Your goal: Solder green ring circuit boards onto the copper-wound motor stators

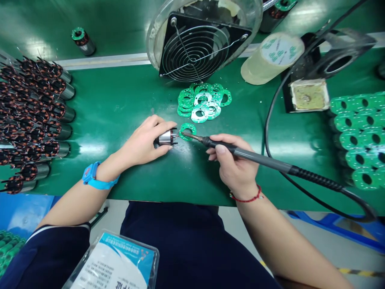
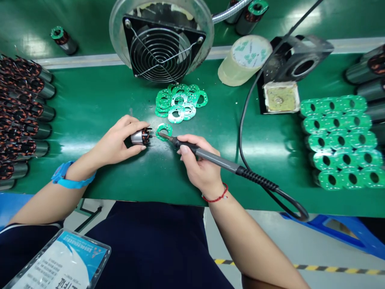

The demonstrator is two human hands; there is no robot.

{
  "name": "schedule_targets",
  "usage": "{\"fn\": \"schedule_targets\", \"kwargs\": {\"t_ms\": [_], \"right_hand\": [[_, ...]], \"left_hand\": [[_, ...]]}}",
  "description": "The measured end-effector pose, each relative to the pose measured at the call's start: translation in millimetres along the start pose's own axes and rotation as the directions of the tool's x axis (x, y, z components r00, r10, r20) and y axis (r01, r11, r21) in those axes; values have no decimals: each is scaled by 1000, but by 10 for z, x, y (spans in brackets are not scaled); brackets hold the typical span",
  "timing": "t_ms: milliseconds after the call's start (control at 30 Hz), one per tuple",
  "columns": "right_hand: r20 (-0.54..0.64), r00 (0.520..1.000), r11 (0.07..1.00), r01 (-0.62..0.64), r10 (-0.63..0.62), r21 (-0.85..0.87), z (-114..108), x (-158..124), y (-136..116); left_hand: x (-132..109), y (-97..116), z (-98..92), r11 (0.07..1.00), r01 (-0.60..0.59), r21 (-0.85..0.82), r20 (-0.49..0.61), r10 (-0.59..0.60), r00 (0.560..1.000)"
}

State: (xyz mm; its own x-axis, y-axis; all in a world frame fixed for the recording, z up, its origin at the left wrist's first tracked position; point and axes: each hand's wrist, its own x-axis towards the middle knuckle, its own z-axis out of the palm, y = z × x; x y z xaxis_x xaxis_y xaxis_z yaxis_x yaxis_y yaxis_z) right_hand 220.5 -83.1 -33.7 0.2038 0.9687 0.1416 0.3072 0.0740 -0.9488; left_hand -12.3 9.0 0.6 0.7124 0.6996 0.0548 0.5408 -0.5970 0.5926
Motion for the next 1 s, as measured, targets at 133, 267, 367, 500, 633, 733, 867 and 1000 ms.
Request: {"fn": "schedule_targets", "kwargs": {"t_ms": [133, 267, 367, 500, 633, 733, 867, 1000], "right_hand": [[26, 1000, 1000, 9, -9, -26, 6, 7, 14], [13, 1000, 999, 27, -27, -17, 8, -1, 23], [7, 1000, 1000, 15, -15, -11, 8, -7, 14], [-43, 999, 999, 29, -28, 28, -10, -25, -7], [-113, 993, 999, 44, -43, 14, -53, -56, 17], [-99, 992, 997, 74, -72, 12, -77, -68, 63], [-61, 992, 994, 107, -106, 10, -81, -63, 108], [-40, 987, 987, 157, -158, -24, -88, -50, 91]], "left_hand": [[0, 6, 3, 1000, 3, -1, -5, -3, 1000], [3, 14, 2, 1000, 11, 1, 3, -11, 1000], [4, 10, 3, 1000, 8, 10, 4, -8, 1000], [2, -6, 4, 1000, -1, 11, 2, 1, 1000], [-5, -20, 1, 1000, -17, -22, -23, 17, 1000], [-9, -21, 1, 998, -27, -51, -35, 26, 999], [-5, -21, 1, 997, -51, -49, -32, 49, 998], [0, -26, -4, 997, -61, -37, -36, 60, 998]]}}
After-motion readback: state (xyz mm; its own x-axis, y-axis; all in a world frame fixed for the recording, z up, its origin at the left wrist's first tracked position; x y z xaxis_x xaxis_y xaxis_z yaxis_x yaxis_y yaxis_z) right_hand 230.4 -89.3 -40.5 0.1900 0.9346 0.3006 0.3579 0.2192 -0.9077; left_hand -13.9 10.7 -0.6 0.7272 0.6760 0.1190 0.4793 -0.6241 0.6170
